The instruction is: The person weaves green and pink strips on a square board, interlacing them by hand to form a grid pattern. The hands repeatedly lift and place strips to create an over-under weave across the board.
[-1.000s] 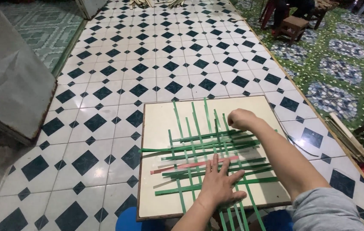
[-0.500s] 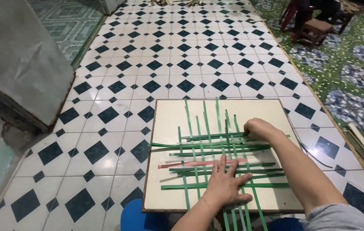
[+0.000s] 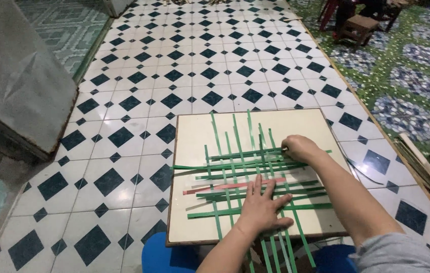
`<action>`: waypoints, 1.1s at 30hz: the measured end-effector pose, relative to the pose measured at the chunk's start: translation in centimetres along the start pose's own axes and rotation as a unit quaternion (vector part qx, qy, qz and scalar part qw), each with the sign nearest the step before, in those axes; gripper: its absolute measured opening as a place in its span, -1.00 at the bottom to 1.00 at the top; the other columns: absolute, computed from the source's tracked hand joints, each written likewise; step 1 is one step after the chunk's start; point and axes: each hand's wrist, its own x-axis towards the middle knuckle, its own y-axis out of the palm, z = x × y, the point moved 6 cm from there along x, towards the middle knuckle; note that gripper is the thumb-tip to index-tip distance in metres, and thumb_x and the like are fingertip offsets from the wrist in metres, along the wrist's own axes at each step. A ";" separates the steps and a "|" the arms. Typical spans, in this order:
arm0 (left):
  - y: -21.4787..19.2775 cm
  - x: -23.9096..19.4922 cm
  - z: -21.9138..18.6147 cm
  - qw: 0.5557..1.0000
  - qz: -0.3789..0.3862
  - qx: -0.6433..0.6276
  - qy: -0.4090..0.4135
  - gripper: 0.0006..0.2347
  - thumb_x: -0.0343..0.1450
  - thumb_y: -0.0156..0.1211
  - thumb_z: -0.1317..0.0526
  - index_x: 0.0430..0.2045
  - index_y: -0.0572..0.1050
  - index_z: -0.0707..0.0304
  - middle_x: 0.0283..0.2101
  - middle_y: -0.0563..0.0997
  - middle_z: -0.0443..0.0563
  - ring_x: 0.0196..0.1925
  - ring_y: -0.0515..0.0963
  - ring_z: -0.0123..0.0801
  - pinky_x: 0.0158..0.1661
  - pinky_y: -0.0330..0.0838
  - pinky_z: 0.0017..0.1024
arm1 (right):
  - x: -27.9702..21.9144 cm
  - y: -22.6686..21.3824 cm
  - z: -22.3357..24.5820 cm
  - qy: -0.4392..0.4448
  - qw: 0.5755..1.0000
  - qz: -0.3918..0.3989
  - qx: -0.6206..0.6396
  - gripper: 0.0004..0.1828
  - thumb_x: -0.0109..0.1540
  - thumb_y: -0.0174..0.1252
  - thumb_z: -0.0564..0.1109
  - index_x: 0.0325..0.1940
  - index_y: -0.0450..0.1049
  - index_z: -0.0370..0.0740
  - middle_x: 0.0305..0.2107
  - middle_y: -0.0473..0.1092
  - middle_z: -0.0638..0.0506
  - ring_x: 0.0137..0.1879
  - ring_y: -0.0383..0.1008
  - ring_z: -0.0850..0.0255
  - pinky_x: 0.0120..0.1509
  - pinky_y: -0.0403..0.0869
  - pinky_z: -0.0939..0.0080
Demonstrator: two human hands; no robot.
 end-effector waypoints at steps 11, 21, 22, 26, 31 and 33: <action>-0.4 -0.8 -0.2 1.000 -0.005 0.018 -0.012 -0.35 0.26 -0.34 -0.39 0.29 0.09 -0.42 0.45 -0.12 0.10 0.47 -0.36 0.31 0.34 -0.39 0.13 | -1.6 -0.6 -0.2 0.032 0.995 -0.077 0.047 -0.67 0.17 0.22 -0.11 0.03 0.53 -0.08 0.00 0.48 -0.01 0.11 0.48 0.05 0.16 0.45 0.05; -0.8 -0.9 -0.7 0.999 -0.034 0.030 -0.015 -0.35 0.27 -0.25 -0.41 0.28 0.18 -0.39 0.43 0.04 0.12 0.47 -0.20 0.31 0.34 -0.24 0.13 | -12.9 10.1 -7.9 0.092 0.963 -0.221 0.126 -0.81 0.17 0.17 0.02 -0.16 0.57 0.06 -0.16 0.49 0.07 0.10 0.46 0.06 0.17 0.48 0.05; -0.7 -0.7 -0.8 0.999 -0.033 0.029 -0.010 -0.35 0.27 -0.25 -0.41 0.28 0.18 -0.39 0.43 0.04 0.12 0.47 -0.20 0.31 0.34 -0.24 0.13 | -13.3 9.7 -7.4 0.097 0.962 -0.221 0.125 -0.81 0.17 0.17 0.02 -0.16 0.57 0.06 -0.16 0.49 0.07 0.10 0.46 0.06 0.17 0.48 0.05; -0.3 -0.5 -0.7 0.998 -0.030 0.043 -0.020 -0.34 0.26 -0.24 -0.43 0.29 0.16 -0.41 0.43 0.04 0.09 0.48 -0.18 0.27 0.35 -0.22 0.11 | -12.1 9.0 -4.4 0.056 0.967 -0.244 0.050 -0.84 0.17 0.15 0.09 -0.19 0.56 0.20 -0.11 0.46 0.26 0.18 0.38 0.23 0.24 0.36 0.06; 0.7 0.0 -0.1 0.998 -0.043 0.035 -0.028 -0.34 0.25 -0.26 -0.44 0.28 0.15 -0.44 0.45 0.00 0.03 0.49 -0.20 0.18 0.36 -0.23 0.06 | -8.2 6.6 -0.6 0.088 0.987 -0.131 0.015 -0.78 0.25 0.05 0.19 -0.19 0.57 0.24 -0.24 0.48 0.30 0.08 0.42 0.23 0.24 0.31 0.00; 1.4 0.4 0.0 0.997 -0.057 0.046 -0.010 -0.35 0.26 -0.27 -0.42 0.27 0.16 -0.40 0.45 0.02 -0.02 0.50 -0.17 0.11 0.37 -0.22 0.04 | -7.3 6.0 -0.4 0.130 0.986 -0.082 0.057 -0.72 0.22 0.06 0.25 -0.20 0.61 0.21 -0.25 0.53 0.24 0.10 0.45 0.13 0.18 0.30 -0.03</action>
